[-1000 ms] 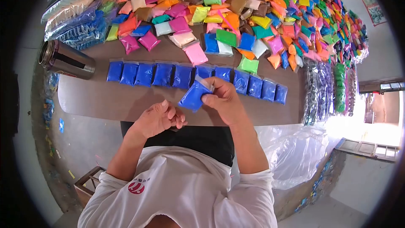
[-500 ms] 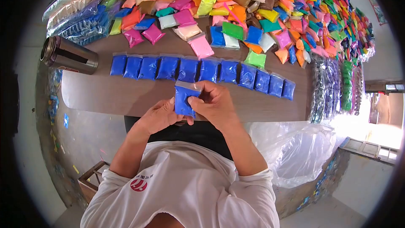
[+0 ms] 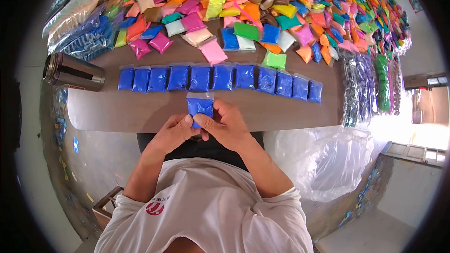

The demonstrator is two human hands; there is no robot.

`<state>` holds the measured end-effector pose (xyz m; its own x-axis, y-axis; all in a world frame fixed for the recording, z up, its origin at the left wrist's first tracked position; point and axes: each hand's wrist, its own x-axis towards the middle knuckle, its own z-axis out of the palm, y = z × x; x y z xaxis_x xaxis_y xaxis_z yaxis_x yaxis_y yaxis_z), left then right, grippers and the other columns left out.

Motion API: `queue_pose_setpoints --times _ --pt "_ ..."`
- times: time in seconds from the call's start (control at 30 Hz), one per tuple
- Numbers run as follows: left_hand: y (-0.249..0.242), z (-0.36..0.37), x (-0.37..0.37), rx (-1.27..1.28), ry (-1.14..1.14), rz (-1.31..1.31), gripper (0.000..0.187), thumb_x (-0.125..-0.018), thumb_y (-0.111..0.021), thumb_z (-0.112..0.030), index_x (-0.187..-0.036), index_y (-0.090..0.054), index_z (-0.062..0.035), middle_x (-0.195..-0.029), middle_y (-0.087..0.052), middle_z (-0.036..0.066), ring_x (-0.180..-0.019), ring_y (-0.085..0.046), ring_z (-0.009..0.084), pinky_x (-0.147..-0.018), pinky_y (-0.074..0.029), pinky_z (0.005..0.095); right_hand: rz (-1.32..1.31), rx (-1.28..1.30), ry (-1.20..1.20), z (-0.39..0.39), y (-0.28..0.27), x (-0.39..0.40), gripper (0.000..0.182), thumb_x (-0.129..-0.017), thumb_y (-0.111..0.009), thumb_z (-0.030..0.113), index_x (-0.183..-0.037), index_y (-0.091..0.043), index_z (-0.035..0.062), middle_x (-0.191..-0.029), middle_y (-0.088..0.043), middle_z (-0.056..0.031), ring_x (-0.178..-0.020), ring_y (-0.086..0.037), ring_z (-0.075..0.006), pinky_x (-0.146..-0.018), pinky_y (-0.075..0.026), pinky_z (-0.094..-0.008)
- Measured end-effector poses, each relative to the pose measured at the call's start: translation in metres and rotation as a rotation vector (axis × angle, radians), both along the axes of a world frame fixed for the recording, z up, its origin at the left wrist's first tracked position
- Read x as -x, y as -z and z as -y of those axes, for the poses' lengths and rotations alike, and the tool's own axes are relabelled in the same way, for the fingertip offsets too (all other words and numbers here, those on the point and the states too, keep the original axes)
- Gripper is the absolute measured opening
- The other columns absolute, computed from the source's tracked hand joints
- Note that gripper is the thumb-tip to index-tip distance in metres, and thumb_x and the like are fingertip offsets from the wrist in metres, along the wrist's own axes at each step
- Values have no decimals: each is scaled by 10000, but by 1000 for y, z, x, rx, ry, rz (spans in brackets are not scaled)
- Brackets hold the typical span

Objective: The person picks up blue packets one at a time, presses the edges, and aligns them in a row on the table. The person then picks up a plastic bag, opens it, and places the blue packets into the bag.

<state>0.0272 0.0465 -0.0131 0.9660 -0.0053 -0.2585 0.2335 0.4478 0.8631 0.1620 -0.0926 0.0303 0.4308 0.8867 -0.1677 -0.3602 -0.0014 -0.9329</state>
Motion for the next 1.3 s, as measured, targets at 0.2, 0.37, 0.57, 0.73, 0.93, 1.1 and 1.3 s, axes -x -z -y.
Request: queue_pose_setpoints --times 0.2,0.37,0.57,0.73,0.93,1.1,1.3 --pt "2 2 -1 14 -19 -11 510 -990 -455 -436 -1097 -582 46 -980 -630 101 -905 -614 194 -841 -472 327 -25 28 76 1 5 6 204 -932 -620 150 -1031 -586 -25 -798 -634 -67 -616 -587 -116 -504 -478 -241" --pt "-5 14 -5 -111 -141 23 492 -959 -479 -518 -840 -616 -60 -800 -670 43 -600 -387 34 -518 -314 211 -120 66 48 0 -2 3 261 -955 -588 252 -958 -615 -8 -756 -637 -44 -610 -579 -97 -514 -462 -242" --pt "-9 12 -1 -132 -129 -26 463 -999 -438 -439 -840 -570 -24 -876 -638 87 -814 -590 154 -697 -410 262 -124 153 -122 12 -5 -15 308 -955 -575 329 -929 -649 30 -809 -657 -28 -665 -590 -81 -572 -399 -208" --pt "-18 15 -6 -184 -159 -17 483 -963 -480 -506 -896 -650 -58 -801 -672 25 -652 -456 35 -524 -339 224 -169 87 -73 10 1 -13 179 -936 -585 145 -955 -638 -24 -840 -659 -76 -692 -617 -124 -594 -490 -262" --pt "-5 14 -5 -96 -146 -6 483 -957 -503 -499 -1006 -660 -45 -811 -673 24 -676 -485 35 -551 -352 198 -86 143 -40 5 -14 -8 158 -928 -596 101 -929 -617 -55 -831 -654 -100 -669 -616 -137 -582 -496 -264" --pt "-9 18 -5 -73 -200 5 501 -961 -495 -498 -1055 -639 -28 -819 -664 37 -748 -546 53 -572 -371 195 29 251 -3 7 -26 -6 167 -927 -596 89 -836 -595 -51 -779 -645 -83 -660 -604 -117 -569 -479 -246" --pt "-15 21 -7 -186 -170 70 512 -971 -485 -479 -1055 -624 7 -889 -651 53 -803 -575 87 -614 -408 220 142 126 71 15 6 6 124 -896 -539 26 -805 -590 -41 -705 -624 -50 -658 -587 -85 -578 -464 -226"
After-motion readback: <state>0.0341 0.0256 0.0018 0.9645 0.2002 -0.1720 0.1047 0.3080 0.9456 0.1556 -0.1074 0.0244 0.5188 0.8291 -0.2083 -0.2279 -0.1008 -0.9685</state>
